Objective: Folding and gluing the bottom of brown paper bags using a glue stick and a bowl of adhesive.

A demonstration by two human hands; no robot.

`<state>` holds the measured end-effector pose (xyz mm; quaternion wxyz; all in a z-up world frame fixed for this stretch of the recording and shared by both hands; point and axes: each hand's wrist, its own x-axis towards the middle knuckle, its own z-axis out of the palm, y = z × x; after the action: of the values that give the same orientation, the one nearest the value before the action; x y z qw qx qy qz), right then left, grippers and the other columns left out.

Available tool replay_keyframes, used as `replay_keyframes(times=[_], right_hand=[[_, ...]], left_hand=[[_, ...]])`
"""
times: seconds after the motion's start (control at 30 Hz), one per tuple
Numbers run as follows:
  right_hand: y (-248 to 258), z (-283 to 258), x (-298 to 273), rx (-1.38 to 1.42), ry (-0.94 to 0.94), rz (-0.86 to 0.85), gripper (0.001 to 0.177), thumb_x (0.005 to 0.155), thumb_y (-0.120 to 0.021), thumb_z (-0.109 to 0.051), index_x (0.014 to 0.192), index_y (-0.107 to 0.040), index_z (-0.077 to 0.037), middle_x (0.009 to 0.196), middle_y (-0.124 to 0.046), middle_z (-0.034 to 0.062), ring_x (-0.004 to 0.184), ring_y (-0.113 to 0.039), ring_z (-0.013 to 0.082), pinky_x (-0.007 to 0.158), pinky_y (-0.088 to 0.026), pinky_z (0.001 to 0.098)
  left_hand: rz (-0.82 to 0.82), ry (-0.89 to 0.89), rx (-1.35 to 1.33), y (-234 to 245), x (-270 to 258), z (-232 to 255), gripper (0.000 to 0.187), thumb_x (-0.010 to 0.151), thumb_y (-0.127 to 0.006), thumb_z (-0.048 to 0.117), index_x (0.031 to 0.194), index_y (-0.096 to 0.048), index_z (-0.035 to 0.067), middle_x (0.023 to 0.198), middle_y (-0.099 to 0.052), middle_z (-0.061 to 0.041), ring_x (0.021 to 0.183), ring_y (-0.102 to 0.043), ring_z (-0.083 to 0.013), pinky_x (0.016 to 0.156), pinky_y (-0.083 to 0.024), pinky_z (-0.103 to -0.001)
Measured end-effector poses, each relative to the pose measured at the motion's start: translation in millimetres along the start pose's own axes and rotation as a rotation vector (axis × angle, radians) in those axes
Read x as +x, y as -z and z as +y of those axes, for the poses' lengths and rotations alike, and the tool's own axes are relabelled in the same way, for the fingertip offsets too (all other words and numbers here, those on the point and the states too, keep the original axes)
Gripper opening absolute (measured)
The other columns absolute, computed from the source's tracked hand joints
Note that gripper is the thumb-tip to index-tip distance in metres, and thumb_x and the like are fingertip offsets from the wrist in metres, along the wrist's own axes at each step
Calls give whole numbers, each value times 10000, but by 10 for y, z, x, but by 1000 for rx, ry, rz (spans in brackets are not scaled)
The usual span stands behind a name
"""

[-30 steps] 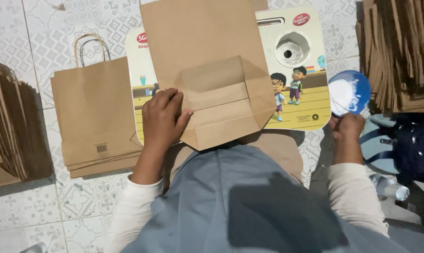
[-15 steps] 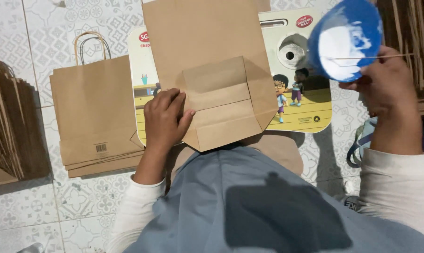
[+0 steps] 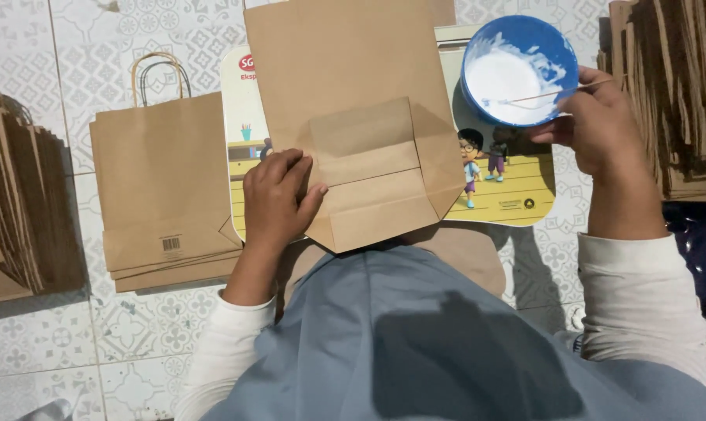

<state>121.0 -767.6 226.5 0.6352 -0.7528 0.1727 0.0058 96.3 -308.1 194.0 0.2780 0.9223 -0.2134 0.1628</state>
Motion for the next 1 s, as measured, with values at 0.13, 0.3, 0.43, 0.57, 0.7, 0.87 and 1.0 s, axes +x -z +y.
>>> replay_keyframes(times=[0.13, 0.3, 0.43, 0.57, 0.7, 0.87, 1.0], right_hand=[[-43, -30, 43, 1, 8, 7, 544, 922, -481, 7, 1465, -494, -16, 1032, -662, 102, 667, -665, 122, 559, -611, 178], [-37, 27, 7, -35, 60, 22, 516, 960, -455, 26, 1474, -420, 5, 1081, -636, 140, 701, -664, 153, 634, -629, 217], [-89, -85, -105, -38, 85, 44, 529, 940, -463, 47, 1466, -426, 17, 1073, -645, 122, 700, -656, 138, 635, -626, 219], [-108, -112, -106, -40, 105, 43, 498, 984, -473, 13, 1480, -434, 26, 1090, -635, 128, 696, -646, 129, 650, -621, 204], [-105, 66, -72, -145, 205, 128, 455, 1103, -496, -94, 1529, -443, 57, 1283, -623, 190, 929, -608, 181, 777, -567, 290], [-289, 14, -231, -450, 514, 340, 305, 1091, -595, 28, 1370, -580, 148, 1371, -530, 273, 1168, -589, 320, 943, -513, 372], [-253, 16, -325, -766, 797, 385, 180, 1167, -698, -38, 1141, -809, 101, 1142, -685, 214, 1085, -567, 320, 925, -467, 417]], left_hand=[[-3, -2, -7, 2, 12, -3, 402, 827, -782, 284, 1136, -730, 32, 1228, -665, -91, 1093, -623, -295, 950, -444, -429], [1, 3, 8, -15, -13, -12, 406, 852, -774, 308, 1156, -734, 42, 1248, -665, -83, 1129, -619, -289, 976, -425, -433], [6, -17, -2, -3, -7, -3, 400, 839, -782, 288, 1142, -736, 31, 1232, -673, -95, 1118, -626, -301, 957, -439, -435], [16, -8, 0, -15, -3, -18, 395, 837, -781, 280, 1143, -736, 35, 1237, -667, -92, 1128, -626, -304, 971, -442, -440], [9, -3, 2, -32, -22, -32, 395, 840, -775, 286, 1147, -737, 39, 1245, -666, -89, 1141, -627, -304, 975, -440, -443], [7, -1, -9, -14, -12, -15, 390, 837, -780, 272, 1143, -730, 35, 1243, -662, -86, 1141, -624, -303, 981, -433, -442], [18, -11, -13, -8, -1, -13, 381, 829, -786, 270, 1119, -737, 27, 1230, -671, -92, 1119, -631, -311, 957, -451, -442]])
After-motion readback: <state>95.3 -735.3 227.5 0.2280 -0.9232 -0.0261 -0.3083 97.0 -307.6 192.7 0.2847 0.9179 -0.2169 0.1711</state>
